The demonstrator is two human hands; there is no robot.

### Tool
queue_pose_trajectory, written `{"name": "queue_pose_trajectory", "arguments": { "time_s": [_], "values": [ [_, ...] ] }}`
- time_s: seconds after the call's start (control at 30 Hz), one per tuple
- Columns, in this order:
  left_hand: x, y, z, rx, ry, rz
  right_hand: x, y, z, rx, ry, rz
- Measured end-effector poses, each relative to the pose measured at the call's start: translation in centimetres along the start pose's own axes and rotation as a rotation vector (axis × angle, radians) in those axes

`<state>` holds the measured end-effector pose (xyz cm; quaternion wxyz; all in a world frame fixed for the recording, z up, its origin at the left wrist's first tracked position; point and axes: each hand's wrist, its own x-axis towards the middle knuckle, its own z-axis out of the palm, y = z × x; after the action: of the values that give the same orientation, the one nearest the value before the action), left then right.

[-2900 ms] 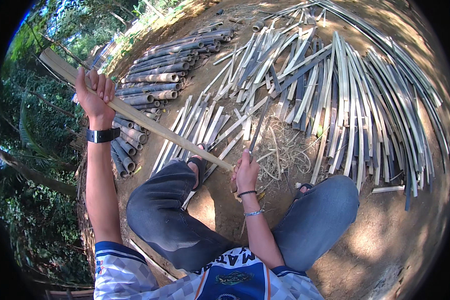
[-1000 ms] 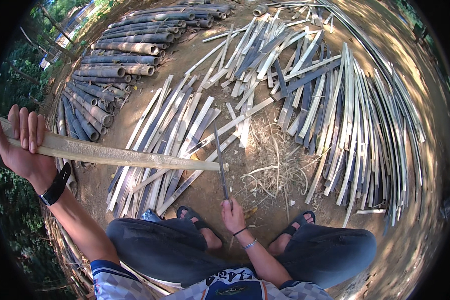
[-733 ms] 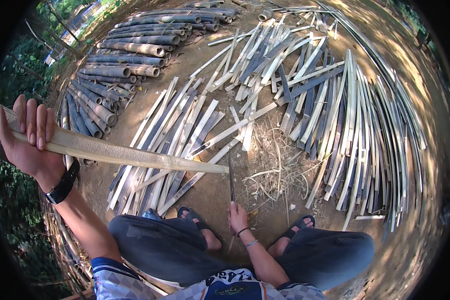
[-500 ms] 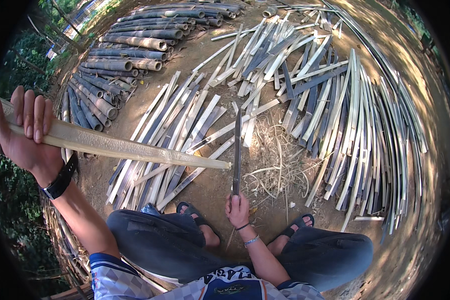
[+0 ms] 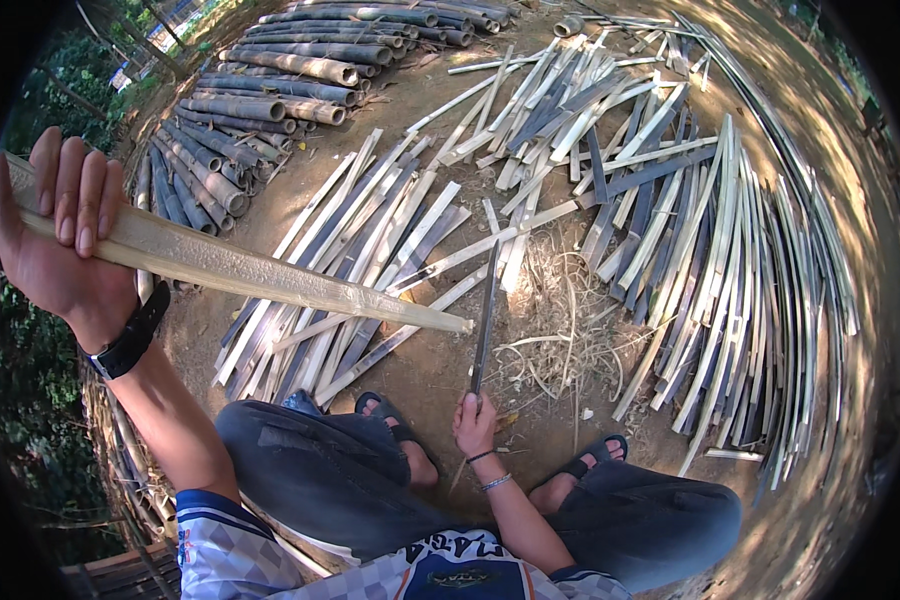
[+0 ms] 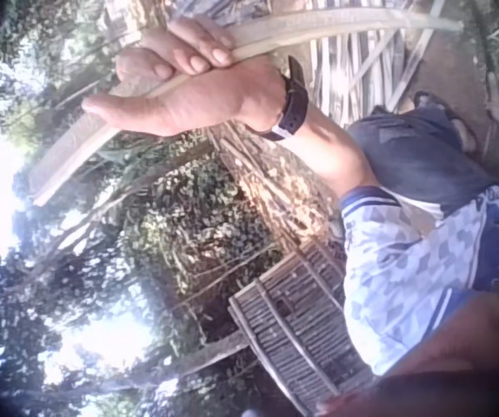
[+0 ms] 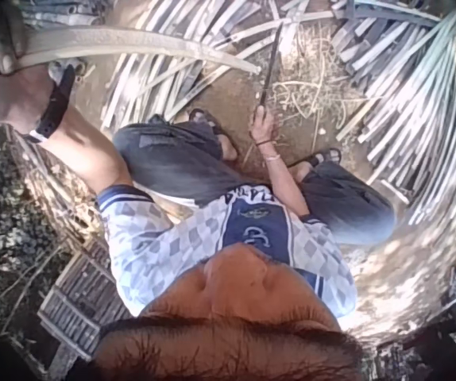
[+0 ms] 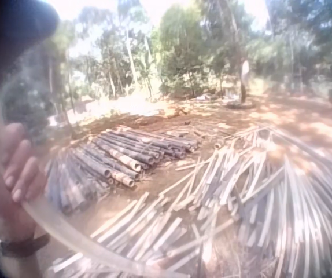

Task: The person uses a machete to shave thin layers from a long bamboo strip by repeatedly drawing the blade along its length.

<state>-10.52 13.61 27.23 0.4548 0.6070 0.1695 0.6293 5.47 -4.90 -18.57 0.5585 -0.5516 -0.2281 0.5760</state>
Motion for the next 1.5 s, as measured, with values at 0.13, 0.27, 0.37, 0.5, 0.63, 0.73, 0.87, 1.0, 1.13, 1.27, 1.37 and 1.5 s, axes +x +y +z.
{"name": "queue_pose_trajectory", "arguments": {
  "time_s": [0.13,0.27,0.37,0.5,0.63,0.73,0.87,1.0,1.13,1.27,1.37,1.5],
  "values": [
    [0.2,0.0,0.2,-0.025,-0.076,0.004,0.2,4.8,-2.1,-0.253,0.019,0.479],
    [-0.1,0.1,-0.7,-0.021,-0.124,-0.013,0.5,-0.6,0.1,-0.042,0.005,0.212],
    [0.0,0.2,-1.2,-0.017,-0.130,-0.013,1.2,-3.1,0.6,0.000,-0.040,-0.109],
    [0.4,-0.2,-0.5,-0.056,-0.135,-0.032,0.3,3.9,-0.9,-0.139,0.044,0.215],
    [0.5,0.3,-0.7,-0.047,-0.156,-0.025,0.2,2.7,0.1,-0.174,0.041,0.473],
    [0.3,0.0,-0.8,-0.031,-0.136,-0.032,0.5,-0.7,0.6,-0.038,-0.015,0.192],
    [0.2,-0.2,-1.3,-0.047,-0.150,-0.031,0.6,-2.0,0.9,-0.012,-0.016,-0.083],
    [1.5,-0.6,0.7,-0.095,-0.191,-0.019,1.7,10.3,-5.0,-0.559,0.064,0.120],
    [0.2,-0.1,-1.0,-0.034,-0.162,-0.032,0.0,1.7,0.0,-0.174,0.001,0.388],
    [0.1,0.2,-0.8,-0.016,-0.131,-0.015,0.8,-2.1,0.9,-0.060,-0.046,0.012],
    [0.2,-0.4,-0.8,-0.056,-0.131,-0.018,0.4,0.9,-0.1,-0.154,-0.013,0.065],
    [0.3,0.0,0.1,-0.044,-0.098,0.009,0.3,5.0,-1.2,-0.313,0.034,0.399]
  ]
}}
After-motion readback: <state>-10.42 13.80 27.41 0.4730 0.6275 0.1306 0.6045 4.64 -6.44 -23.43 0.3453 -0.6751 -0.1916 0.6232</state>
